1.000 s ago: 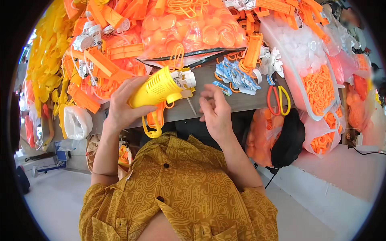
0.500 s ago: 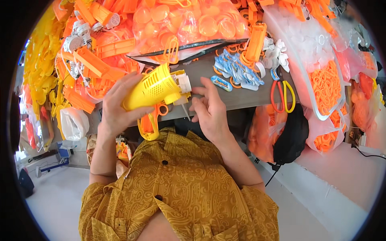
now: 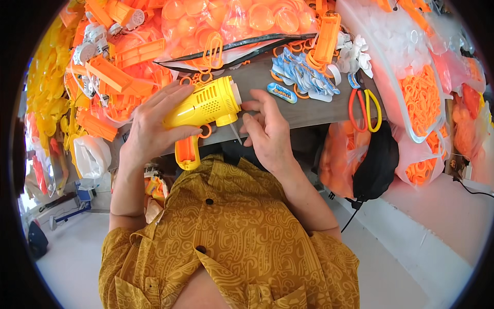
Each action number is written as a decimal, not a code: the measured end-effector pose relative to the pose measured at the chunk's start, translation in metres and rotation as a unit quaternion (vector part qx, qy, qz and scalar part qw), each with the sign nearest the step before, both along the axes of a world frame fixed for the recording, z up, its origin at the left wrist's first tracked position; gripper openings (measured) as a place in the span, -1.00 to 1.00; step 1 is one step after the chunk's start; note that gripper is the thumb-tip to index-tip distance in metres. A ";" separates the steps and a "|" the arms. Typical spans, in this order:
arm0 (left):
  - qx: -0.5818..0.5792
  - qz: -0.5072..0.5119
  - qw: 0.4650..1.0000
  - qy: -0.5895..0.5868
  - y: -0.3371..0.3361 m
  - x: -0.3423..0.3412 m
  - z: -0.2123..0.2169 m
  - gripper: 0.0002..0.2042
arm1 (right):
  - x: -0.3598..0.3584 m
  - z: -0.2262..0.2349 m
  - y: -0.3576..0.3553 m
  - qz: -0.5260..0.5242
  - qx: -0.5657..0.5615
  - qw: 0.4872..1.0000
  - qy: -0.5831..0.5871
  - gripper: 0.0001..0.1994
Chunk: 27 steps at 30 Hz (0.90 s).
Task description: Assembling and decorating a yellow plastic toy gun with stickers on a cluttered workbench.
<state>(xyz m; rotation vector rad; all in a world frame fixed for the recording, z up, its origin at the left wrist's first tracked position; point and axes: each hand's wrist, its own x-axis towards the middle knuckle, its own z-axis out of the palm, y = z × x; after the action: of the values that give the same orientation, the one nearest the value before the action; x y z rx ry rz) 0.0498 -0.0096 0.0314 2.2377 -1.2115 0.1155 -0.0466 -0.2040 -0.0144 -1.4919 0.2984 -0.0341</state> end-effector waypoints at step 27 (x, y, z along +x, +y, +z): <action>-0.026 -0.030 0.995 0.093 0.003 0.006 -0.012 -0.40 | -0.003 0.005 0.030 -0.071 0.136 0.988 0.022 -0.49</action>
<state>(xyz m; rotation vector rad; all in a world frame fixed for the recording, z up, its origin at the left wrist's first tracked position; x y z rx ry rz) 0.0563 -0.0067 0.0198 2.1121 -1.1601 -0.0819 -0.0491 -0.1742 -0.0094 -1.2003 0.4274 -0.0704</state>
